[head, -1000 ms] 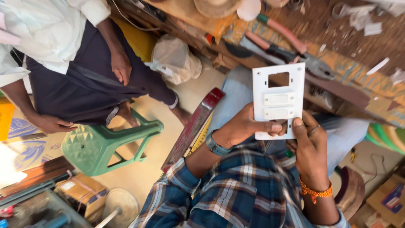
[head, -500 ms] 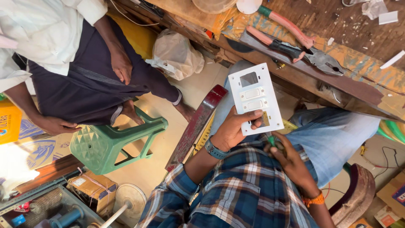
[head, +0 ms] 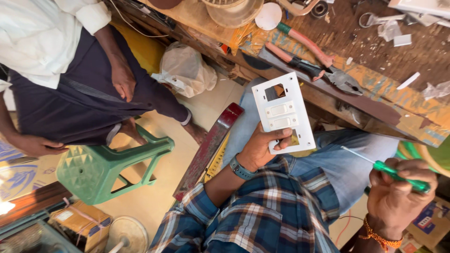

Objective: The person assembles a white electrical switch plate by inserting a switch module and securing it with screws. They use a screwdriver to tighten the screws and pliers to adjust components within the plate. The person also handles a small red and white box, opening it to retrieve parts.

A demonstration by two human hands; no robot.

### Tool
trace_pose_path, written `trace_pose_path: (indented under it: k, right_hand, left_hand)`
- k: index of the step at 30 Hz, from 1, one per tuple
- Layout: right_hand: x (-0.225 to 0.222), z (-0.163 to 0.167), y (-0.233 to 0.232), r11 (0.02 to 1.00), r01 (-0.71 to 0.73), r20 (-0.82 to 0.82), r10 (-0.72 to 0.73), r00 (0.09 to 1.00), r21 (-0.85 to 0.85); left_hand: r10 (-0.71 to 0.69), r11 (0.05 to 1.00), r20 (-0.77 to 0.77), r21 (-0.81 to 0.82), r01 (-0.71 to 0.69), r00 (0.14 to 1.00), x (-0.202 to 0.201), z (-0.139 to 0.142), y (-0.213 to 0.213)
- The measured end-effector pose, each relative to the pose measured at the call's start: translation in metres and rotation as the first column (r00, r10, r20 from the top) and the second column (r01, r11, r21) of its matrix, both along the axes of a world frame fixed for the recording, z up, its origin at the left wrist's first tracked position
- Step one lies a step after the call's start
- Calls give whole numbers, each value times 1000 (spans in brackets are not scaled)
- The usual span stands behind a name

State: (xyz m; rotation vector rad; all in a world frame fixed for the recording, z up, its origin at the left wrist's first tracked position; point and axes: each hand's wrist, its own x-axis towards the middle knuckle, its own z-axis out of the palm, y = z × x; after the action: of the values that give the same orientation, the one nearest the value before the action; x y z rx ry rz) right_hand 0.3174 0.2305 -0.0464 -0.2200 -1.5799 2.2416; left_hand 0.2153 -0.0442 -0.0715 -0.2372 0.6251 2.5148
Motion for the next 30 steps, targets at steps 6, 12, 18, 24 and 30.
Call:
trace_pose_path:
  k: [6, 12, 18, 24, 30]
  right_hand:
    - [-52, 32, -27, 996, 84, 27, -83, 996, -18]
    - [-57, 65, -63, 860, 58, -6, -64, 998, 508]
    - [-52, 65, -63, 951, -50, 71, 29, 997, 305]
    - [-43, 52, -59, 896, 2, 69, -37, 997, 445]
    - [-28, 60, -17, 981, 67, -57, -79, 995, -184]
  left_hand:
    - [-37, 965, -50, -262, 23, 998, 1, 13, 10]
    - [-127, 939, -27, -326, 112, 992, 6, 27, 11]
    - [-192, 930, -59, -331, 162, 980, 8, 26, 13]
    - [-19, 966, -85, -259, -4, 996, 12, 18, 23]
    - [76, 919, -22, -386, -78, 997, 5, 2, 32]
